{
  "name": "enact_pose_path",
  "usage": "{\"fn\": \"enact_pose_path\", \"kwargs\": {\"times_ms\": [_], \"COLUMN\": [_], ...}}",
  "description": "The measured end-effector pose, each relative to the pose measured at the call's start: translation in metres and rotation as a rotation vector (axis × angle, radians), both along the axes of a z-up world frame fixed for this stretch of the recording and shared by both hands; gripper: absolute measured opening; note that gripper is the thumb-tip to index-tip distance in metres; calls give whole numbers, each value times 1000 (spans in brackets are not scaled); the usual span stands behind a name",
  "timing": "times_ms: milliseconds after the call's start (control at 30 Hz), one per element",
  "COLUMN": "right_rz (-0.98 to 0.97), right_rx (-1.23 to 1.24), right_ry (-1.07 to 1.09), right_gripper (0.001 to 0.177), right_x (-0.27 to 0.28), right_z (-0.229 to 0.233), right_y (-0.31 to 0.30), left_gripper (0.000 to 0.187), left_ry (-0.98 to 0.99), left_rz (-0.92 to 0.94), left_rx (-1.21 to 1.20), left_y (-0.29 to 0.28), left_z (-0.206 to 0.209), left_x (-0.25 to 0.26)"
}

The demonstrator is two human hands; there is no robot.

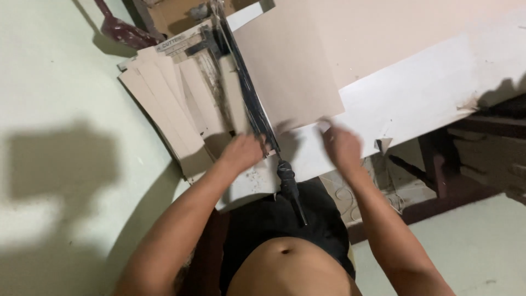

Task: The person uses a manual paper cutter to trim a stack of white paper sheets. They align the paper against the guide, pull down the cutting lever to slice the sheets, and then remove the cut pieces from the machine.

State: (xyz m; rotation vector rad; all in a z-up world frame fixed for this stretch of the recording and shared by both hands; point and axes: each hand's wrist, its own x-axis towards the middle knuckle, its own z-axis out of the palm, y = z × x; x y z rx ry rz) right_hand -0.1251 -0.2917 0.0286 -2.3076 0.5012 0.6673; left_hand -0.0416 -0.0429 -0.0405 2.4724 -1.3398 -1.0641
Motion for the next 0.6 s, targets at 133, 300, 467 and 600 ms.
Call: {"fn": "enact_pose_path", "kwargs": {"times_ms": [133,300,467,600], "right_rz": [-253,-510,-724,-623], "right_rx": [-319,437,671,498], "right_ry": [-133,-170,-161,-154], "right_gripper": [55,44,53,45], "right_x": [2,3,-45,-27], "right_z": [-92,-100,-99,-105], "right_y": [-54,-83,-70,-40], "left_gripper": [18,51,52,57], "left_ry": [-247,-104,88,176], "left_rz": [-260,-220,280,516], "left_rx": [206,462,291,141], "left_y": [54,93,46,6], "left_z": [-1,-5,40,49], "left_x": [-10,32,50,57]}}
